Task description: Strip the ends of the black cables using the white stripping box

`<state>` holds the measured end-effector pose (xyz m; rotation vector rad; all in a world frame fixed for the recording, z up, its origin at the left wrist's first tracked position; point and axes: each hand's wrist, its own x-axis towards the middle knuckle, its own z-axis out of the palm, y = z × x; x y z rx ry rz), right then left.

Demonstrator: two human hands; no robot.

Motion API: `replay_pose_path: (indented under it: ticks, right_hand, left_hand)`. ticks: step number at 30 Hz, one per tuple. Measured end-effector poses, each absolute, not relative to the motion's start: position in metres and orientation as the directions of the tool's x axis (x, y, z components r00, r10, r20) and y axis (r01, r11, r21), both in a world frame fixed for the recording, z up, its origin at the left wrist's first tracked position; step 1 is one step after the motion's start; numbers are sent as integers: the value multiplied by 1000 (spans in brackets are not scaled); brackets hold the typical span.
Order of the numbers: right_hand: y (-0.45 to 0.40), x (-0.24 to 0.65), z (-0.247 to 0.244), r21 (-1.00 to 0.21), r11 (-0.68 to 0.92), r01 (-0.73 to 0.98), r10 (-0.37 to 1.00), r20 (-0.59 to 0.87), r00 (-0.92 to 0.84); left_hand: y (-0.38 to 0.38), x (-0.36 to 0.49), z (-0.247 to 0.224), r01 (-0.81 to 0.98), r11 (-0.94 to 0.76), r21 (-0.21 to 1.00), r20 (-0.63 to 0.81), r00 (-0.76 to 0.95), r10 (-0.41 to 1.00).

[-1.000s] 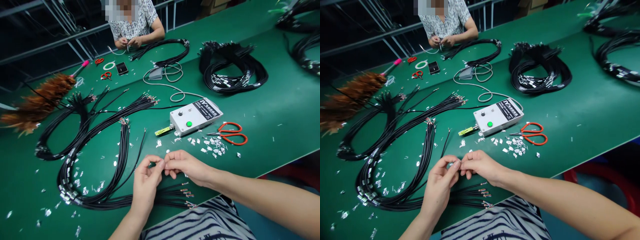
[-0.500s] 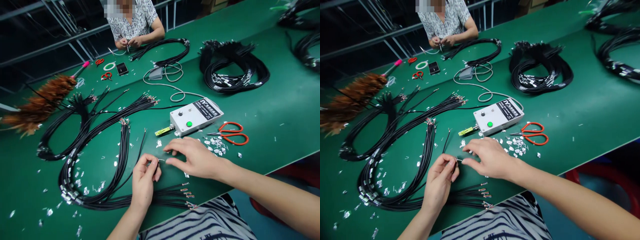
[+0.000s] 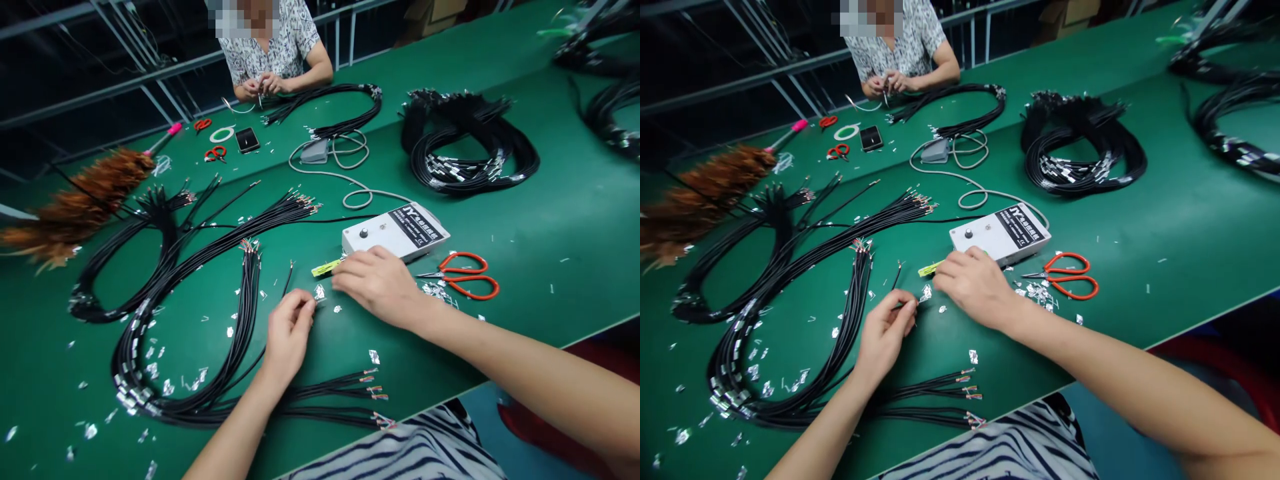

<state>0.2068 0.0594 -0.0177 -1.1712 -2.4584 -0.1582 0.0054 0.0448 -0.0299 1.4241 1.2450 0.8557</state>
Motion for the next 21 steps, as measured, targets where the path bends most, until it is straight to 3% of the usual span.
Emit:
replay_pose_path:
  ticks: [3, 11, 21]
  right_hand:
    - [70, 208, -21, 8, 546, 838, 770, 389, -505]
    - [80, 198, -22, 115, 502, 857, 804, 304, -512]
    - [92, 195, -19, 124, 514, 849, 815, 237, -529]
  left_hand:
    - [62, 4, -35, 188, 102, 977, -136, 178, 975]
    - [86, 10, -34, 112, 112, 987, -129, 158, 979]
    - [89, 17, -35, 131, 112, 985, -129, 132, 983]
